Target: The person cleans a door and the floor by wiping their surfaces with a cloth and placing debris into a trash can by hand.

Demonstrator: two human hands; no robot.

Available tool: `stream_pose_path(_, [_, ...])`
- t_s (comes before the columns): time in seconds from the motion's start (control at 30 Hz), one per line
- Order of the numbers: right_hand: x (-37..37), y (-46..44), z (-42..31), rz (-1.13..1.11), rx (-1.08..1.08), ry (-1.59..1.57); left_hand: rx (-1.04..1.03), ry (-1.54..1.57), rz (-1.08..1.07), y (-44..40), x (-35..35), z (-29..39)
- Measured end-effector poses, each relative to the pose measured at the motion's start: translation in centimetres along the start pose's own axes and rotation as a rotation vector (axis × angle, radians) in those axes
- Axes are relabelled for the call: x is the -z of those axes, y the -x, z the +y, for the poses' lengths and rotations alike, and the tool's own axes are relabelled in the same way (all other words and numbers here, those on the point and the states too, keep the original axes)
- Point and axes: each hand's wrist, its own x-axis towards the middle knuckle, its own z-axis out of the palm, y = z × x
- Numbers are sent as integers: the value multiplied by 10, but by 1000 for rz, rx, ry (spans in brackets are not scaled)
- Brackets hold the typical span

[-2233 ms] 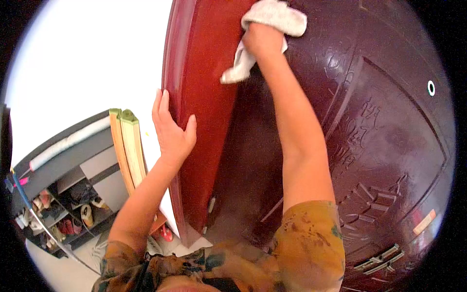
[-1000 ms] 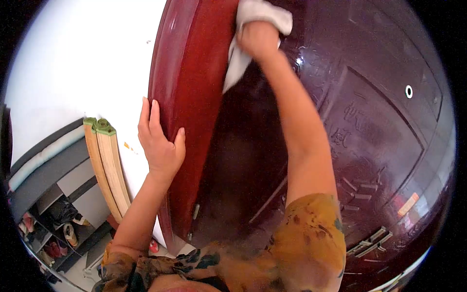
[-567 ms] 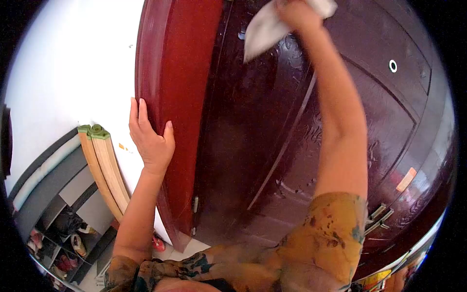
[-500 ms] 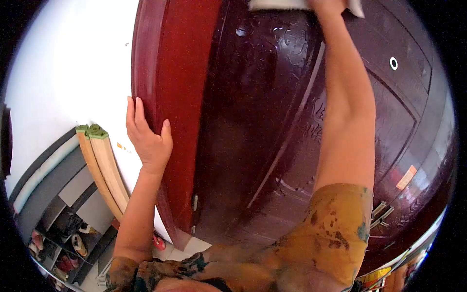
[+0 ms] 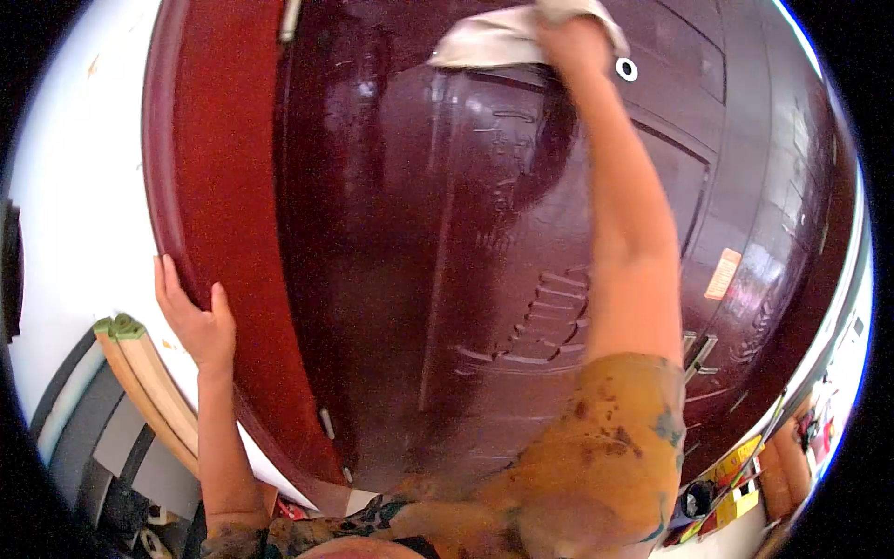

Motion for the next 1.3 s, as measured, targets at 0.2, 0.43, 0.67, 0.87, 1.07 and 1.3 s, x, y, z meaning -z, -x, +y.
stream_pose_path(0.2, [25, -29, 241, 204, 234, 320, -3, -34, 35, 0, -4, 4])
stream_pose_path(0.43, [-22, -4, 18, 236, 49, -9, 43, -38, 13, 2, -3, 2])
stream_pose_path(0.67, [-28, 65, -63, 156, 628, 83, 36, -7, -8, 1, -1, -2])
stream_pose_path(0.87, [20, 91, 182, 269, 69, 126, 10, -9, 26, 4, -5, -1])
stream_pose_path(1.07, [64, 39, 316, 363, 135, 358, -9, -60, 45, 4, -9, -6])
stream_pose_path(1.3, [34, -63, 162, 162, 48, 126, -66, -47, 66, 7, -13, -11])
